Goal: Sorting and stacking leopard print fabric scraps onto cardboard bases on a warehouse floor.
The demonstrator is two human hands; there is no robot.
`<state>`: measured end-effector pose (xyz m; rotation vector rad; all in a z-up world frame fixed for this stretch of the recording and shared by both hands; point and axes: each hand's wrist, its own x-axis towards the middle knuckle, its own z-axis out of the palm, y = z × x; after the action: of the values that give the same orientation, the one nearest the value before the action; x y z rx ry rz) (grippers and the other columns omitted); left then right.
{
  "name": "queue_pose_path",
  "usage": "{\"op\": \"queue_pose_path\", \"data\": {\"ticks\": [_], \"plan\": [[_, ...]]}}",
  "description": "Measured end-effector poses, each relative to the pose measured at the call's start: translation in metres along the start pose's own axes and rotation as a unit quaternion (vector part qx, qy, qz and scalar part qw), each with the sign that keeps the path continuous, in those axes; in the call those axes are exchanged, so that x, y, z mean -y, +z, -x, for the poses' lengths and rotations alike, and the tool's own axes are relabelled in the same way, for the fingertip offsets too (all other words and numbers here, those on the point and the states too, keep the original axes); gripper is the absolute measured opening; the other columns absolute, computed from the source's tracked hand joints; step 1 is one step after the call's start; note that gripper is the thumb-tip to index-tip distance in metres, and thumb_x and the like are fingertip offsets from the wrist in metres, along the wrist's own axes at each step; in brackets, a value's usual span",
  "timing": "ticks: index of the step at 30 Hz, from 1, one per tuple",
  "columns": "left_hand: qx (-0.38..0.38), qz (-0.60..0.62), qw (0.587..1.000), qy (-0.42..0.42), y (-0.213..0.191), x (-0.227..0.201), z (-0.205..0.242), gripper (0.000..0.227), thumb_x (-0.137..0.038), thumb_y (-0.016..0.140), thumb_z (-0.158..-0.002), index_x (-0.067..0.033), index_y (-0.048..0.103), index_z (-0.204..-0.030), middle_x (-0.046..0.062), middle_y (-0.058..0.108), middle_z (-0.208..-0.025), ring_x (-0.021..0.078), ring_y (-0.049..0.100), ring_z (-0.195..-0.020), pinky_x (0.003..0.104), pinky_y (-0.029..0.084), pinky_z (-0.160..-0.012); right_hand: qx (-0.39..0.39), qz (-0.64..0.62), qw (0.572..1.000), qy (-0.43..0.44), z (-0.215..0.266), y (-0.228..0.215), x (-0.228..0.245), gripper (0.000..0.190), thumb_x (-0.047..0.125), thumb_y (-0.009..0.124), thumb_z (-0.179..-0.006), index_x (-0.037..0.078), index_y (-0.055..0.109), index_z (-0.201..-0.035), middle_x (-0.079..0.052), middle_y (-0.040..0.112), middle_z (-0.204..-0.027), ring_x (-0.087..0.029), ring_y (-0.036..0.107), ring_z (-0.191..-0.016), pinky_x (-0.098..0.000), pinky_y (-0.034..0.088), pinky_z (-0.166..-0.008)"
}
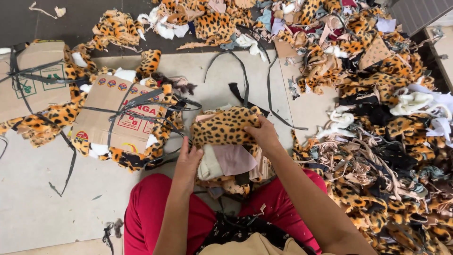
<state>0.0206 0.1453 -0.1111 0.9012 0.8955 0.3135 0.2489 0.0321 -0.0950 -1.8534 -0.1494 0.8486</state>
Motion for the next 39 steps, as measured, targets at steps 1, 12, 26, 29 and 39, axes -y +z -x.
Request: {"op": "queue_pose_path", "data": {"ticks": [1, 12, 26, 29, 39], "plan": [[0.002, 0.000, 1.000, 0.004, 0.006, -0.007, 0.002, 0.085, -0.018, 0.062, -0.099, -0.0264, 0.009, -0.165, 0.016, -0.008, -0.170, 0.0367, 0.011, -0.155, 0.054, 0.021, -0.123, -0.001, -0.001, 1.000, -0.004, -0.001, -0.005, -0.003, 0.067, 0.013, 0.083, -0.084, 0.009, 0.056, -0.145, -0.019, 0.063, -0.128, -0.038, 0.059, -0.127, -0.0514, 0.051, -0.104], [0.056, -0.290, 0.954, 0.057, 0.031, 0.007, -0.009, 0.084, -0.021, 0.054, -0.098, -0.0144, 0.004, -0.166, 0.019, -0.017, -0.168, 0.0385, -0.018, -0.154, 0.062, 0.002, -0.122, 0.069, 0.010, 0.978, -0.198, 0.006, -0.001, -0.001, 0.063, -0.006, 0.065, -0.089, 0.021, 0.060, -0.146, -0.016, 0.056, -0.147, -0.031, 0.044, -0.142, -0.0441, 0.034, -0.120], [-0.085, -0.573, 0.808, 0.108, 0.066, 0.049, -0.031, 0.072, -0.043, 0.042, -0.103, -0.0237, 0.011, -0.165, 0.007, -0.002, -0.172, 0.0312, -0.007, -0.156, 0.062, 0.002, -0.122, -0.082, 0.587, 0.733, -0.334, -0.008, 0.029, -0.074, 0.054, 0.063, 0.026, -0.107, 0.045, 0.032, -0.157, -0.004, 0.010, -0.172, -0.031, 0.000, -0.158, -0.0614, -0.008, -0.119], [-0.067, -0.612, 0.780, 0.110, 0.051, 0.069, -0.053, 0.069, -0.046, 0.038, -0.106, -0.0329, 0.005, -0.165, 0.005, -0.010, -0.172, 0.0363, -0.009, -0.155, 0.070, 0.004, -0.117, -0.049, 0.583, 0.757, -0.292, -0.020, 0.036, -0.086, 0.056, 0.067, 0.021, -0.105, 0.052, 0.027, -0.158, 0.001, 0.006, -0.173, -0.028, -0.002, -0.158, -0.0632, -0.006, -0.119], [-0.015, -0.652, 0.757, 0.039, 0.056, 0.063, -0.064, 0.065, -0.052, 0.028, -0.107, -0.0353, 0.004, -0.164, 0.008, -0.019, -0.170, 0.0443, -0.014, -0.154, 0.075, 0.003, -0.115, -0.075, 0.572, 0.760, -0.299, -0.034, 0.040, -0.104, 0.054, 0.066, 0.027, -0.103, 0.054, 0.030, -0.156, 0.000, 0.012, -0.173, -0.029, 0.004, -0.158, -0.0655, 0.004, -0.120]]}}
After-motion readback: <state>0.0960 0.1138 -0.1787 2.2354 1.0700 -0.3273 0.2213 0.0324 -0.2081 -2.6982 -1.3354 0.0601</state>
